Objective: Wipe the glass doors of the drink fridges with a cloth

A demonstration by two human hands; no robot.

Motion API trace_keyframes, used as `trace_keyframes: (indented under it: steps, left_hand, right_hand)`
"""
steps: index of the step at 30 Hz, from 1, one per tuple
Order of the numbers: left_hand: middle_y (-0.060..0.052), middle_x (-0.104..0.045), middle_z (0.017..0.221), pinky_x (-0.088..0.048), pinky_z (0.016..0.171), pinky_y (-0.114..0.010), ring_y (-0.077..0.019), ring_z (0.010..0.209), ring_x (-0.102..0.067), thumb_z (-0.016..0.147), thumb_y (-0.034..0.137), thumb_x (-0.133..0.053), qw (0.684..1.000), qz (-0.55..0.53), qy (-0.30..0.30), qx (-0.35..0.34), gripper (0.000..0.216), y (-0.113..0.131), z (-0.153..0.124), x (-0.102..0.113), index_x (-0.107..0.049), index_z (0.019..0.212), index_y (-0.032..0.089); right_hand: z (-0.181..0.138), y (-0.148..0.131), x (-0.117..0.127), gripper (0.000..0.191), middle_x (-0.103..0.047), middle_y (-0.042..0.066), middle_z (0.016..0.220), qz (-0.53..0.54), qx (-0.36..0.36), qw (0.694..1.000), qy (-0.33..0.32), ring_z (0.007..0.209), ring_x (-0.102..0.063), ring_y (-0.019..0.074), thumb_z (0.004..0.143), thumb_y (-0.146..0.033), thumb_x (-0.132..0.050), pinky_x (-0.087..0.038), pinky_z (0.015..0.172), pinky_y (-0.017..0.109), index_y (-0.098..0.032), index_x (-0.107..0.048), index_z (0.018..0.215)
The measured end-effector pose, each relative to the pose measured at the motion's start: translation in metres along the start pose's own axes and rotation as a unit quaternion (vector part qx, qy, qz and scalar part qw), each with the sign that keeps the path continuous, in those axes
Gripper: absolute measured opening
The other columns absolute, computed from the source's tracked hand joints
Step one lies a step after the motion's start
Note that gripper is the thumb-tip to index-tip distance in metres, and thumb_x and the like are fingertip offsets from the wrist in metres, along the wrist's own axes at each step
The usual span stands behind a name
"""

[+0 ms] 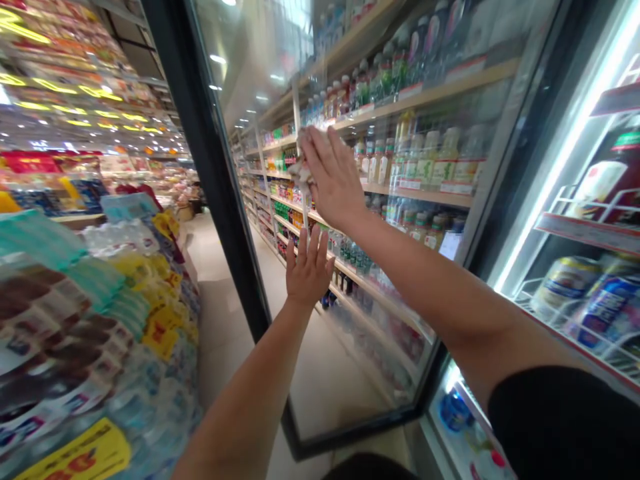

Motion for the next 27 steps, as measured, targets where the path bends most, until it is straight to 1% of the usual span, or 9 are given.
trace_keyframes:
  steps: [2, 4, 8, 10, 14, 16, 21, 24, 27]
  left_hand:
    - [-0.017, -0.038, 0.163, -0.008, 0.135, -0.055, -0.0305, 0.159, -0.022, 0.105, 0.034, -0.054, 1.000, 0.005, -0.001, -0.002, 0.063, 0.000, 0.000, 0.000, -0.039, 0.163, 0.016]
    - [-0.017, -0.038, 0.163, -0.008, 0.135, -0.054, -0.0301, 0.159, -0.020, 0.105, 0.034, -0.054, 1.000, 0.016, 0.008, -0.009, 0.063, 0.001, 0.000, 0.000, -0.038, 0.163, 0.015]
    - [-0.016, -0.035, 0.165, -0.008, 0.135, -0.053, -0.0294, 0.160, -0.018, 0.105, 0.034, -0.052, 1.000, 0.016, 0.017, -0.011, 0.065, 0.002, 0.000, 0.001, -0.034, 0.165, 0.016]
    - [-0.016, -0.035, 0.165, -0.008, 0.135, -0.054, -0.0297, 0.159, -0.019, 0.105, 0.035, -0.052, 1.000, 0.012, 0.015, -0.009, 0.064, 0.002, 0.000, 0.000, -0.036, 0.164, 0.017]
    - [-0.018, -0.046, 0.159, -0.006, 0.135, -0.053, -0.0295, 0.159, -0.018, 0.105, 0.033, -0.053, 0.999, 0.021, 0.036, -0.026, 0.055, 0.002, -0.002, -0.001, -0.050, 0.155, 0.011]
    - [-0.018, -0.047, 0.159, -0.006, 0.135, -0.052, -0.0294, 0.159, -0.016, 0.105, 0.033, -0.053, 0.999, 0.021, 0.034, -0.025, 0.053, 0.002, -0.002, -0.002, -0.053, 0.153, 0.011]
    - [-0.015, -0.039, 0.164, -0.006, 0.135, -0.054, -0.0289, 0.160, -0.018, 0.106, 0.034, -0.051, 1.000, -0.002, -0.002, -0.001, 0.059, 0.001, -0.001, -0.003, -0.042, 0.161, 0.015]
    - [-0.017, -0.046, 0.160, -0.009, 0.134, -0.056, -0.0309, 0.159, -0.022, 0.105, 0.033, -0.052, 1.000, -0.015, 0.012, -0.011, 0.054, -0.001, -0.001, -0.005, -0.050, 0.155, 0.013]
    - [-0.020, -0.050, 0.157, -0.011, 0.134, -0.058, -0.0326, 0.158, -0.026, 0.104, 0.031, -0.054, 0.999, -0.031, 0.017, -0.020, 0.048, -0.004, -0.002, -0.008, -0.058, 0.147, 0.010]
  right_hand:
    - [-0.004, -0.014, 0.000, 0.067, -0.032, -0.002, 0.174, -0.003, 0.052, 0.998, -0.037, 0.164, -0.017, 0.0231, 0.099, -0.015, -0.036, -0.016, 0.136, 0.051, -0.026, -0.034, 0.165]
    - [0.002, -0.017, 0.004, 0.065, -0.032, -0.005, 0.173, -0.006, 0.055, 0.997, -0.045, 0.164, -0.017, 0.0206, 0.100, -0.015, -0.035, -0.016, 0.136, 0.046, -0.028, -0.037, 0.164]
    - [0.034, -0.003, 0.015, 0.064, -0.026, -0.002, 0.175, -0.030, -0.078, 0.996, 0.024, 0.165, -0.011, 0.0253, 0.101, -0.017, -0.037, -0.018, 0.136, 0.048, -0.022, -0.035, 0.165]
    - [0.040, -0.007, 0.012, 0.064, -0.025, -0.003, 0.175, -0.037, -0.103, 0.993, 0.036, 0.164, -0.010, 0.0266, 0.101, -0.019, -0.037, -0.019, 0.135, 0.050, -0.023, -0.036, 0.165]
    - [0.028, -0.042, -0.005, 0.062, -0.031, -0.013, 0.172, -0.001, 0.037, 0.999, -0.018, 0.163, -0.010, 0.0236, 0.100, -0.026, -0.031, -0.014, 0.134, 0.044, -0.033, -0.041, 0.161]
    - [0.023, -0.050, -0.010, 0.062, -0.033, -0.014, 0.171, 0.028, 0.088, 0.995, -0.034, 0.163, -0.009, 0.0208, 0.101, -0.027, -0.028, -0.012, 0.134, 0.043, -0.033, -0.041, 0.161]
    - [0.023, -0.031, -0.011, 0.066, -0.028, -0.007, 0.174, 0.046, 0.020, 0.999, -0.003, 0.165, -0.007, 0.0235, 0.101, -0.021, -0.024, -0.011, 0.135, 0.052, -0.026, -0.032, 0.166]
    - [0.002, -0.029, -0.015, 0.068, -0.026, -0.003, 0.176, 0.024, 0.010, 1.000, -0.016, 0.165, -0.006, 0.0247, 0.101, -0.015, -0.024, -0.009, 0.135, 0.058, -0.024, -0.025, 0.168]
    - [-0.029, -0.035, -0.021, 0.064, -0.029, -0.004, 0.175, -0.012, 0.058, 0.996, -0.063, 0.165, -0.009, 0.0195, 0.104, -0.016, -0.024, -0.008, 0.136, 0.050, -0.026, -0.030, 0.166]
Point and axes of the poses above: each hand's wrist, its own z-axis towards the middle knuckle, its own x-axis out of the back of the hand, y = z × x, the point moved 4 cm from there along z, towards the middle knuckle
